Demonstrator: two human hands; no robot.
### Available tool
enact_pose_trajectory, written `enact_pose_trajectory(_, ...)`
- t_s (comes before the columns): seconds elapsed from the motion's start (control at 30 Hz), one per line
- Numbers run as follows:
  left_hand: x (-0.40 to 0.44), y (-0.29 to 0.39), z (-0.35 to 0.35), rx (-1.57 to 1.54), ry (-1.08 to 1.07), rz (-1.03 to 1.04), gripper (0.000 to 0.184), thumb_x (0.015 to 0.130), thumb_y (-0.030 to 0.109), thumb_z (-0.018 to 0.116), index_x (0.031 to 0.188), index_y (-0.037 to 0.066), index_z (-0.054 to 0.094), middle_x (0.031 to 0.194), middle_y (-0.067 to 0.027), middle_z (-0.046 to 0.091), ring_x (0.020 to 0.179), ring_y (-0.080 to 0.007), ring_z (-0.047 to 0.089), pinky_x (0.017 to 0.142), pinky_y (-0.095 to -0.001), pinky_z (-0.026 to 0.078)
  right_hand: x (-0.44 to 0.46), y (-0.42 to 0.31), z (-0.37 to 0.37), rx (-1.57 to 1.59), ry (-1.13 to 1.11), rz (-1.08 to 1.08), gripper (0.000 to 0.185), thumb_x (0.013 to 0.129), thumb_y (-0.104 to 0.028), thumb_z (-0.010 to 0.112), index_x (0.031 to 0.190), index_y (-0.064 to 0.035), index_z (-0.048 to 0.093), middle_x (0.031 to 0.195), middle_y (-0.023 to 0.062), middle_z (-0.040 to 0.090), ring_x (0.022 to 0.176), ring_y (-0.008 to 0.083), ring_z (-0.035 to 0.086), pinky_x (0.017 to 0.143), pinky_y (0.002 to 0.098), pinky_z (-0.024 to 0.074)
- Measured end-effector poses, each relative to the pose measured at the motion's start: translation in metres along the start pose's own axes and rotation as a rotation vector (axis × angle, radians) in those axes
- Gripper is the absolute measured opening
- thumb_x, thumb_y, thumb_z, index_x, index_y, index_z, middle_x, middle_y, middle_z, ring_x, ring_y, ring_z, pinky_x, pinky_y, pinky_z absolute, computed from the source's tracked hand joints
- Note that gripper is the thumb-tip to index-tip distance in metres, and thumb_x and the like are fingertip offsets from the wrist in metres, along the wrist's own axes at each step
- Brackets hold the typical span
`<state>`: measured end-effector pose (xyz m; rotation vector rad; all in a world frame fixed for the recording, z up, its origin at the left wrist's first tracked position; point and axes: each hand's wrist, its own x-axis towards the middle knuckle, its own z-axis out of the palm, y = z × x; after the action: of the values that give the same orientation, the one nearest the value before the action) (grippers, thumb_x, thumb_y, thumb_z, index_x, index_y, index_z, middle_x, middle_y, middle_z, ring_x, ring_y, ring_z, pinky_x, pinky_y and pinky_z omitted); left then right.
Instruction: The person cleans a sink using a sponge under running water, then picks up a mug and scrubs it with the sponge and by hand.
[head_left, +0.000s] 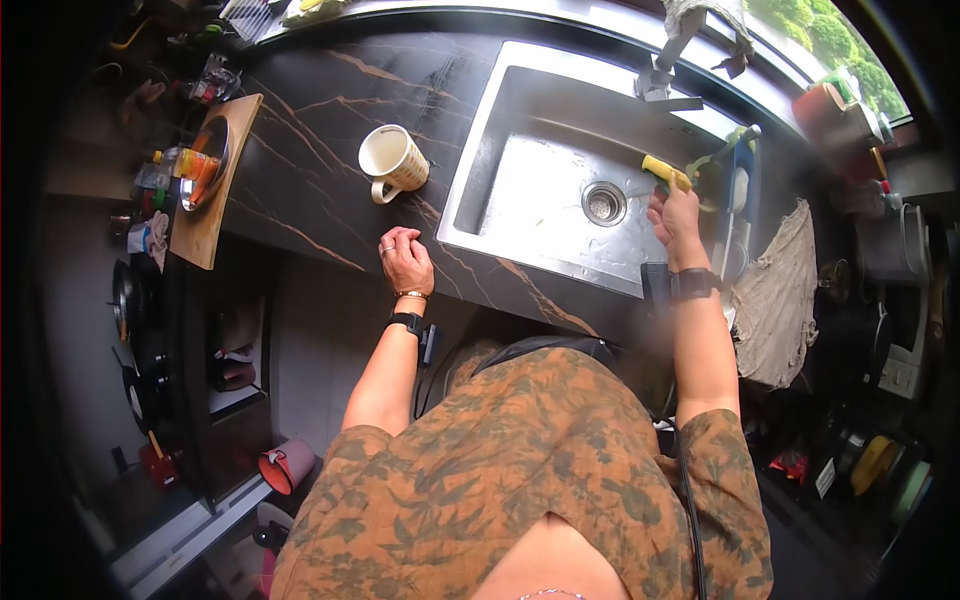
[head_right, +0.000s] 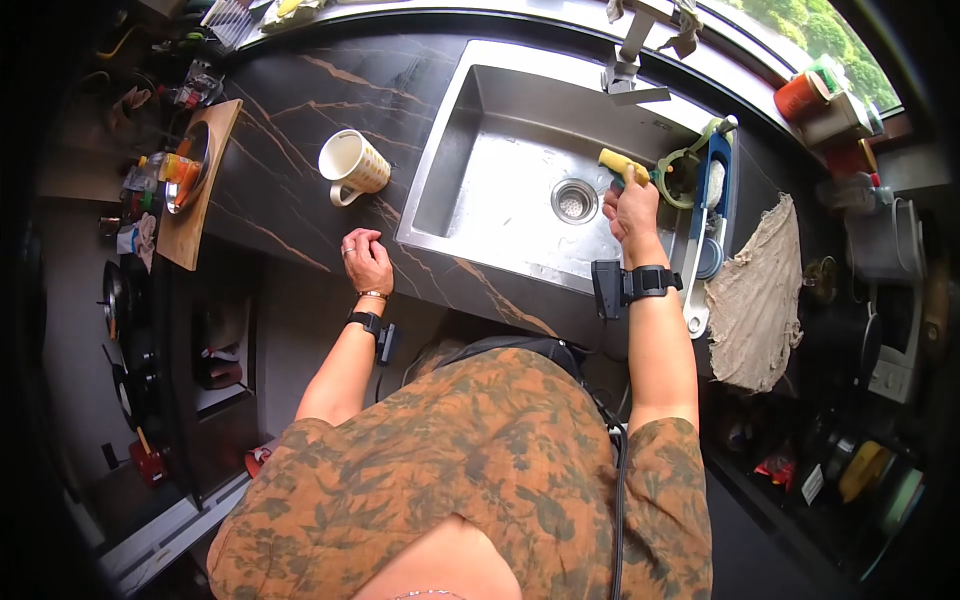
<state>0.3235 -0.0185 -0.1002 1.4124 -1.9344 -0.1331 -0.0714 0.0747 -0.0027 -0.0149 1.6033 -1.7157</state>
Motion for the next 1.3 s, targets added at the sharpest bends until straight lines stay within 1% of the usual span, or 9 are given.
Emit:
enact_pose_trajectory(0.2, 0.001, 0.002, 0.001, 0.024, -0.005, 0.004, 0.01, 0.081, 0.004, 0.054, 0.088, 0.006, 0.06, 0.1, -0.0118, 0.056, 0.099, -0.0313, 0.054, 0.089, -0.0428, 0.043, 0.006, -0.006, -0.015, 0.145, -0.208, 0.221, 0.045, 0.097, -0.045, 0.051, 0.103, -0.0003, 0.054, 0.067, 0.0086, 0.056, 0.058, 0.0219, 0.061, 0.048, 0.0317, 0.054)
enact_pose_trajectory(0.23, 0.001, 0.003, 0.0, 0.026, -0.009, 0.002, 0.01, 0.081, 0.004, 0.053, 0.088, 0.006, 0.06, 0.1, -0.0119, 0.056, 0.099, -0.0314, 0.054, 0.089, -0.0428, 0.043, 0.017, -0.004, -0.022, 0.251, -0.37, 0.221, 0.041, 0.097, -0.034, 0.054, 0.11, 0.0044, 0.052, 0.089, 0.0172, 0.064, 0.082, 0.0307, 0.068, 0.068, 0.037, 0.062)
enact_pose_trajectory(0.47, 0.0, -0.001, 0.001, 0.056, -0.004, 0.034, 0.008, 0.08, 0.004, 0.053, 0.086, 0.006, 0.058, 0.099, -0.0124, 0.055, 0.098, -0.032, 0.053, 0.088, -0.0436, 0.043, 0.013, 0.007, -0.023, 0.304, -0.386, 0.092, 0.021, 0.094, -0.003, 0.055, 0.114, 0.0026, 0.05, 0.114, 0.0222, 0.06, 0.094, 0.028, 0.066, 0.075, 0.0354, 0.0606)
enact_pose_trajectory(0.63, 0.0, -0.001, 0.001, 0.052, -0.006, 0.024, 0.008, 0.079, 0.004, 0.053, 0.086, 0.005, 0.057, 0.098, -0.0128, 0.055, 0.097, -0.0326, 0.053, 0.088, -0.0444, 0.042, 0.003, 0.003, -0.024, 0.153, -0.21, 0.041, 0.025, 0.098, -0.027, 0.056, 0.104, -0.0032, 0.053, 0.067, 0.0009, 0.048, 0.048, 0.0079, 0.041, 0.04, 0.0235, 0.0297)
enact_pose_trajectory(0.73, 0.0, -0.001, 0.001, 0.056, 0.004, 0.048, 0.008, 0.079, 0.003, 0.053, 0.086, 0.005, 0.057, 0.099, -0.0127, 0.055, 0.097, -0.0327, 0.053, 0.087, -0.0447, 0.042, 0.001, -0.001, -0.031, 0.127, -0.287, 0.056, 0.035, 0.097, -0.041, 0.054, 0.098, -0.0053, 0.053, 0.065, 0.0002, 0.048, 0.046, 0.0085, 0.04, 0.037, 0.0252, 0.029)
enact_pose_trajectory(0.93, -0.001, -0.002, 0.002, 0.047, 0.0, 0.032, 0.009, 0.079, 0.004, 0.053, 0.086, 0.005, 0.058, 0.099, -0.0129, 0.055, 0.098, -0.0328, 0.053, 0.088, -0.0449, 0.042, -0.01, -0.013, -0.022, 0.264, -0.429, 0.282, 0.039, 0.096, -0.049, 0.053, 0.103, -0.0103, 0.047, 0.082, 0.0068, 0.054, 0.069, 0.0186, 0.056, 0.059, 0.0341, 0.0506)
enact_pose_trajectory(1.07, -0.001, 0.001, 0.001, 0.048, -0.003, 0.021, 0.009, 0.079, 0.004, 0.053, 0.086, 0.005, 0.058, 0.1, -0.0129, 0.056, 0.098, -0.0327, 0.053, 0.088, -0.0448, 0.042, -0.013, -0.001, -0.027, 0.186, -0.511, 0.182, 0.045, 0.095, -0.023, 0.06, 0.133, -0.0103, 0.039, 0.107, 0.0147, 0.055, 0.094, 0.0254, 0.06, 0.081, 0.0443, 0.052)
enact_pose_trajectory(1.2, -0.002, -0.001, 0.002, 0.059, -0.007, 0.018, 0.008, 0.079, 0.005, 0.053, 0.085, 0.005, 0.058, 0.1, -0.0129, 0.056, 0.098, -0.0325, 0.053, 0.088, -0.0446, 0.042, -0.006, 0.008, -0.027, 0.089, -0.55, 0.053, 0.041, 0.095, -0.013, 0.06, 0.132, -0.0024, 0.046, 0.1, 0.012, 0.06, 0.089, 0.0214, 0.064, 0.069, 0.029, 0.0551)
enact_pose_trajectory(1.3, -0.002, -0.002, 0.002, 0.058, -0.006, 0.016, 0.008, 0.079, 0.005, 0.053, 0.085, 0.005, 0.058, 0.099, -0.0129, 0.056, 0.098, -0.0326, 0.053, 0.088, -0.0445, 0.042, -0.013, 0.01, -0.019, -0.013, -0.374, -0.009, 0.025, 0.095, -0.024, 0.061, 0.104, -0.0004, 0.057, 0.074, 0.0074, 0.058, 0.052, 0.0128, 0.053, 0.04, 0.0233, 0.0405)
